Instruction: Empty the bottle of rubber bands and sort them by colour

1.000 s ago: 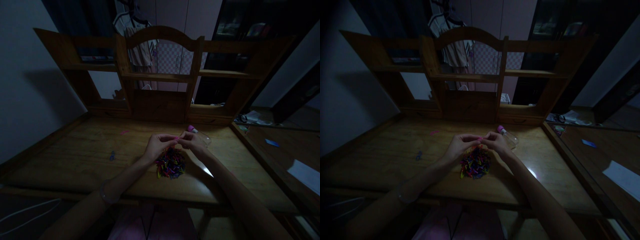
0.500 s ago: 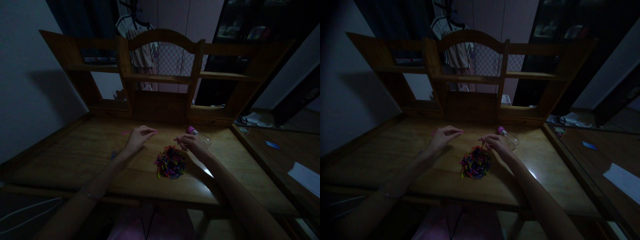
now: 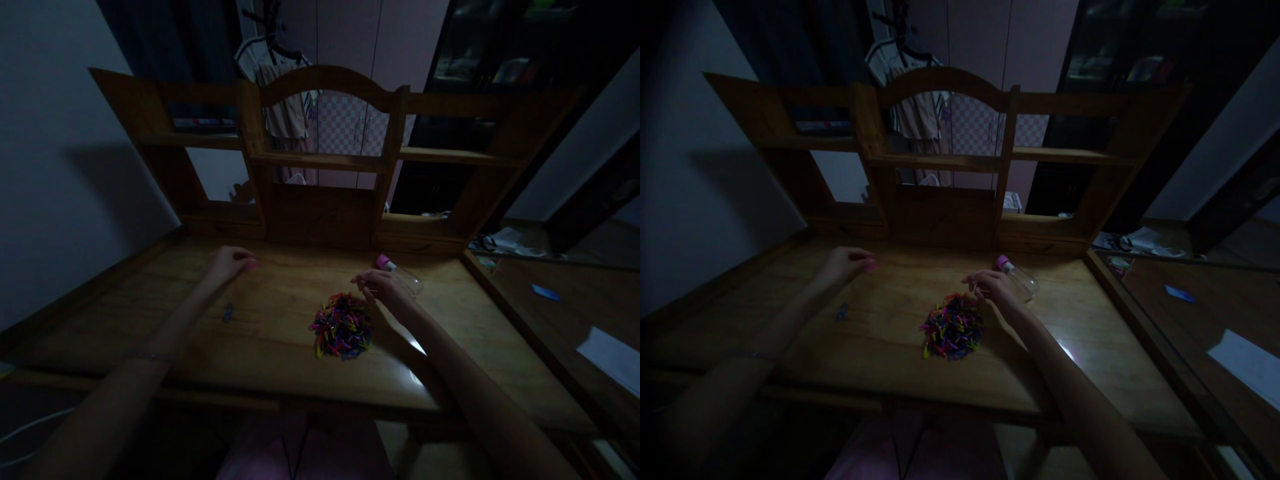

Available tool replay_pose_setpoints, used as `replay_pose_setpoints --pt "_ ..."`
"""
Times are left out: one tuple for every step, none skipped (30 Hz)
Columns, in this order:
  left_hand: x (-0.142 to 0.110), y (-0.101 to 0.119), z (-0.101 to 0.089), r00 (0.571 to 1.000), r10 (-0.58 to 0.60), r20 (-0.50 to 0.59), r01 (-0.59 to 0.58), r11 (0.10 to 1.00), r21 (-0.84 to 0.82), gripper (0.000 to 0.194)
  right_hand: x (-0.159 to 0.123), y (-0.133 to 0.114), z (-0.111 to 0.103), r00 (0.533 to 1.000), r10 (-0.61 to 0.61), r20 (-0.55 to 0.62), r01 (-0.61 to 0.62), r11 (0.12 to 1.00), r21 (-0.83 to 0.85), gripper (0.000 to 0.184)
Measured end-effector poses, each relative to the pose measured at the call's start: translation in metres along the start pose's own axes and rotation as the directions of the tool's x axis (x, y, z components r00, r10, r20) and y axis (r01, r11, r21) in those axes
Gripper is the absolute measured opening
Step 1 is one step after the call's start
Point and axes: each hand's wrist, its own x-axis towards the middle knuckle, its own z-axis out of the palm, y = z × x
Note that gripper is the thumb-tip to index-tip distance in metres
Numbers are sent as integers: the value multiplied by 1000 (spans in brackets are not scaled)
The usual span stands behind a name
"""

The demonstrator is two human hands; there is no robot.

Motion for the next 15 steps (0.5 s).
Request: replay_pose_setpoints --pt "0 -1 -2 999 47 10 -47 996 78 32 0 0 0 1000 1 2 -1 1000 3 21" --pt "0 -1 -4 995 94 21 -96 985 147 30 0 0 0 1000 2 3 -2 1000 5 21" --pt "-1 -1 -7 991 130 22 -132 971 201 28 0 -1 -1 1000 3 1 -3 1000 5 21" --pt "-2 -1 -9 989 150 13 -149 960 237 27 0 -1 -1 1000 3 -2 -3 1000 4 22" --pt "-4 1 -11 987 163 1 -158 953 257 26 0 0 0 1000 0 -5 0 1000 4 22" --pt "-7 4 -12 985 175 -8 -166 949 269 26 0 0 0 1000 -6 -8 6 1000 4 22" --pt "-10 9 -13 981 192 -16 -180 944 276 26 -1 0 0 1000 -13 -12 13 1000 3 22" --pt "-15 15 -12 975 219 -18 -206 937 282 25 -1 0 0 1000 -20 -16 20 1000 3 22" --pt "-20 24 -10 966 258 -16 -243 928 283 24 -1 1 1 999 -25 -20 25 1000 2 21" --pt "-26 33 -7 951 308 -4 -295 914 277 24 -1 1 1 999 -26 -24 26 1000 0 21" --pt "-34 45 -2 934 356 21 -349 900 260 23 -1 1 1 999 -24 -29 24 1000 -1 21" --pt "-43 57 3 915 401 44 -400 887 230 24 -1 1 0 999 -18 -35 18 1000 -2 22" --pt "-53 70 10 897 433 88 -441 877 191 24 0 1 0 999 -11 -39 11 1000 -1 22" --pt "-64 82 17 880 456 131 -472 869 145 24 0 1 0 999 -5 -43 5 1000 2 22" --pt "-76 95 25 854 481 200 -505 858 93 25 1 1 -1 999 1 -47 -1 1000 6 22"
